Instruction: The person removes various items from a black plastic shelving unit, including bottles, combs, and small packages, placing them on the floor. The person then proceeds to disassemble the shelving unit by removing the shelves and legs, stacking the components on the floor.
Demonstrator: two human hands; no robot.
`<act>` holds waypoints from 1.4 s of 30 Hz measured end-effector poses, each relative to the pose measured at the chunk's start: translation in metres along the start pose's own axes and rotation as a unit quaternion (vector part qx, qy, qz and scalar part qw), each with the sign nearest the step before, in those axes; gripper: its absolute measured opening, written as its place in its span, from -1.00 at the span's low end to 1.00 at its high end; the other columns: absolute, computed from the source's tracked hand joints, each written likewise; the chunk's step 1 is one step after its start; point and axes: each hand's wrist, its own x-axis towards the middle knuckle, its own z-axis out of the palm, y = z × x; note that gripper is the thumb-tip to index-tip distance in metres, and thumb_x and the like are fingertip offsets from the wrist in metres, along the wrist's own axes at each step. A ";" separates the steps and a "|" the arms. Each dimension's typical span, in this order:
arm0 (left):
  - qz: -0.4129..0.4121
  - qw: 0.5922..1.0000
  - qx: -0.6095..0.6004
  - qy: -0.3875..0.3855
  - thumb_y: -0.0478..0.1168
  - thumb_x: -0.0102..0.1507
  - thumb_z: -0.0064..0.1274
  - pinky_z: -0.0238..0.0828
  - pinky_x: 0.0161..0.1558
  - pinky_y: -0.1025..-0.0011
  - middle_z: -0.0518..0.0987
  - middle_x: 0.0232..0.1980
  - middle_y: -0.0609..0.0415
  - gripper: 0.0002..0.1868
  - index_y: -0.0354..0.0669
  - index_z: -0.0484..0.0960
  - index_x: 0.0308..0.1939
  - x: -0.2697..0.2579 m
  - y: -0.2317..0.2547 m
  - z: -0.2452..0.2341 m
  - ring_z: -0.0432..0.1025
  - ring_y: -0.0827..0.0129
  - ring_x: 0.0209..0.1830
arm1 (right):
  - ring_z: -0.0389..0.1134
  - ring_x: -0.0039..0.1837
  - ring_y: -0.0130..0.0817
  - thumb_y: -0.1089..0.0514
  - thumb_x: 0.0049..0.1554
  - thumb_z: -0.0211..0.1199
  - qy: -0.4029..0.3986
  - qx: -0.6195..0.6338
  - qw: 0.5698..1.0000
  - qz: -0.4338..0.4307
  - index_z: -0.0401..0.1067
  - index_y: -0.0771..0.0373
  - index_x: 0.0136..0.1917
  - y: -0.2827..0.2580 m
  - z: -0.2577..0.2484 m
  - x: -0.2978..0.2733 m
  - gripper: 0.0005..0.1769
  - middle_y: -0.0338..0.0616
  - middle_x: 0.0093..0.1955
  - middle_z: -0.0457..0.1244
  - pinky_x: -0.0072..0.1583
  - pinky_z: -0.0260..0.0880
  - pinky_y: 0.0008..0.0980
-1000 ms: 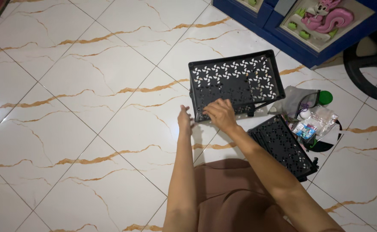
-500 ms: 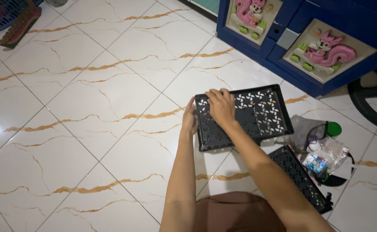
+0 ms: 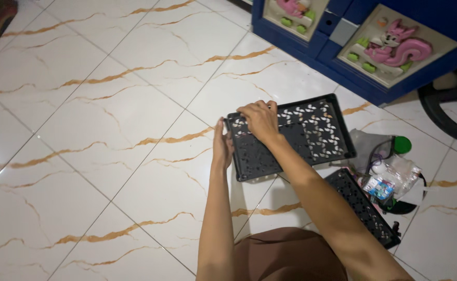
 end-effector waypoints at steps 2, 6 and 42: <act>0.027 0.996 0.086 0.011 -0.06 0.39 -0.05 0.54 -0.23 0.39 0.60 0.00 -0.08 -0.30 -0.08 0.08 0.56 -0.008 0.005 0.008 0.55 0.34 -0.22 | 0.36 0.10 -0.20 0.16 0.06 0.38 0.037 -0.020 0.999 -0.016 0.61 0.04 0.03 0.014 -0.006 -0.002 -0.77 -0.25 -0.02 0.43 0.17 0.12 0.00; 0.062 0.977 0.203 0.026 -0.10 0.35 0.02 0.53 -0.21 0.38 0.63 -0.03 -0.15 -0.24 -0.11 0.03 0.55 -0.007 0.007 0.015 0.55 0.29 -0.23 | 0.36 0.23 -0.04 0.26 0.19 0.34 0.178 -0.035 0.972 0.146 0.56 0.17 0.17 0.109 -0.056 -0.017 -0.74 -0.07 0.16 0.40 0.24 0.30 -0.08; 0.043 0.902 0.403 0.151 -0.35 0.42 -0.15 0.47 -0.59 0.33 0.59 -0.30 -0.17 -0.78 -0.22 0.20 0.10 -0.029 0.019 0.048 0.48 0.26 -0.53 | 0.40 -0.20 -0.52 0.06 0.23 0.09 -0.071 0.485 0.693 0.529 0.59 0.24 -0.04 0.217 -0.083 -0.080 -0.69 -0.18 -0.17 0.41 -0.17 0.40 -0.54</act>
